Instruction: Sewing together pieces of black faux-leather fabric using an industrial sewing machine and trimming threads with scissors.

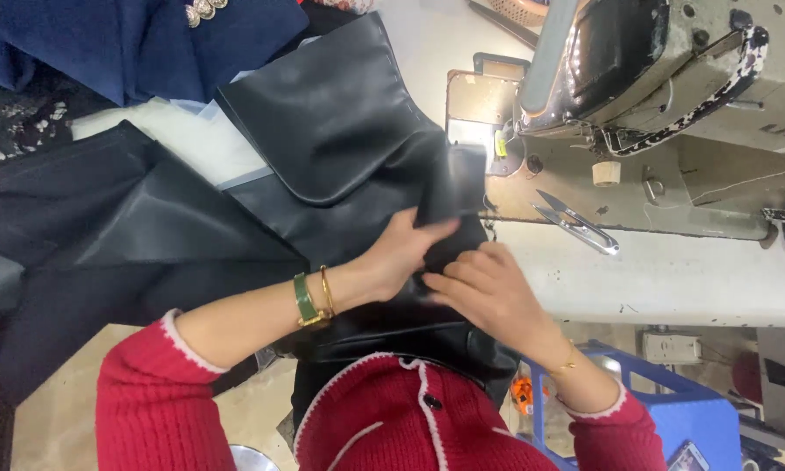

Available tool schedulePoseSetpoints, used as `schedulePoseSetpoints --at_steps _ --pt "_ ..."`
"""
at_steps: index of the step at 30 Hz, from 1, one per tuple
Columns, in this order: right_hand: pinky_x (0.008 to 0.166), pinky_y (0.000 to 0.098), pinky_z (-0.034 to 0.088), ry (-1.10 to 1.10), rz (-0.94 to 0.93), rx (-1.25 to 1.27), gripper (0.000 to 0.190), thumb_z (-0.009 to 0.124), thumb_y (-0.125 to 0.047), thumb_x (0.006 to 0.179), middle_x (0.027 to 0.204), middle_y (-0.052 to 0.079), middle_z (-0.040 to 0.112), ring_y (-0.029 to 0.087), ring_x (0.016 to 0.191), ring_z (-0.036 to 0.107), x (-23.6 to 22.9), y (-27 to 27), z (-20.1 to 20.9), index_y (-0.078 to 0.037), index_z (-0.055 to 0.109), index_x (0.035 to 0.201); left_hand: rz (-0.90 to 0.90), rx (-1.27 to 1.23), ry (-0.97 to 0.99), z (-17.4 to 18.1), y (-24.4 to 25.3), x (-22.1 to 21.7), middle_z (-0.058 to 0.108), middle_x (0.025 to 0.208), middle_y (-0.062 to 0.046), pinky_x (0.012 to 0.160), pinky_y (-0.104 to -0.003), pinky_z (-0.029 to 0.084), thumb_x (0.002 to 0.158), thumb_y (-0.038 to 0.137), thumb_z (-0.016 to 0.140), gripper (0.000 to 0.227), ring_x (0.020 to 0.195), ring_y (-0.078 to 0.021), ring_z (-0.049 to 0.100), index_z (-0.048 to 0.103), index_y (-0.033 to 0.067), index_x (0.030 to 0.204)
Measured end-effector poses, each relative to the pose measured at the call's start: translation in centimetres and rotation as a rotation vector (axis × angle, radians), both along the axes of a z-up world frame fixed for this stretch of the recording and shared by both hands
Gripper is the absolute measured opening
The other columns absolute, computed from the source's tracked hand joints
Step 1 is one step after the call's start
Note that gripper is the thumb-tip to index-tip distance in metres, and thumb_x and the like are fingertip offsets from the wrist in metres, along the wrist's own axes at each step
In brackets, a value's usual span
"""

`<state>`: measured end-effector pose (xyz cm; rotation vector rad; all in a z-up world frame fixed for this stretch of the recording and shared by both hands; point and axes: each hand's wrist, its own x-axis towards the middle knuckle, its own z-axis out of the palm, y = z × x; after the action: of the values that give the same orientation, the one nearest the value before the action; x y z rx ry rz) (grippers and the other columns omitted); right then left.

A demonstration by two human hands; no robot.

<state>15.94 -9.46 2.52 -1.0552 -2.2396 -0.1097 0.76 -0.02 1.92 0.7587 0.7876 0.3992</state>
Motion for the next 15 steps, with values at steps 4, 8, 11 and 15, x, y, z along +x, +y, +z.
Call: schedulePoseSetpoints --at_steps 4,8,11,15 --pt "0.093 0.0455 0.047 0.127 -0.167 -0.151 0.036 0.078 -0.029 0.085 0.114 0.006 0.07 0.031 0.107 0.062 5.5 -0.6 -0.4 -0.016 0.077 0.119 0.023 -0.078 -0.094 5.4 1.2 -0.2 0.04 0.155 -0.022 0.115 -0.049 0.033 0.097 0.038 0.06 0.074 0.145 -0.0334 0.038 0.032 -0.0006 0.154" --pt "0.096 0.0476 0.039 0.021 -0.57 -0.191 0.034 0.061 -0.029 0.106 0.122 0.014 0.06 0.036 0.114 0.054 9.4 -0.5 0.5 -0.009 0.068 0.133 0.036 -0.139 -0.029 6.8 1.9 -0.5 0.021 0.162 -0.024 0.119 -0.054 0.025 0.098 0.039 0.054 0.081 0.15 -0.0361 0.024 0.014 0.0017 0.158" --pt "0.09 0.0465 0.036 -0.09 -0.774 -0.251 0.04 0.062 -0.037 0.11 0.12 0.016 0.056 0.037 0.107 0.053 11.2 -0.6 -0.3 -0.006 0.067 0.135 0.017 -0.128 0.013 7.4 2.3 -0.8 0.022 0.162 -0.023 0.12 -0.051 0.026 0.097 0.044 0.053 0.082 0.15 -0.0348 0.026 0.014 0.0039 0.158" --pt "0.085 0.0392 0.038 -0.132 -0.822 -0.221 0.03 0.067 -0.031 0.11 0.107 0.013 0.058 0.03 0.098 0.057 13.2 -1.0 -2.2 -0.006 0.074 0.124 0.006 0.049 -0.042 4.9 3.4 -0.1 0.056 0.142 -0.022 0.104 -0.05 0.049 0.082 0.046 0.076 0.081 0.131 -0.0352 0.055 0.05 0.0014 0.144"
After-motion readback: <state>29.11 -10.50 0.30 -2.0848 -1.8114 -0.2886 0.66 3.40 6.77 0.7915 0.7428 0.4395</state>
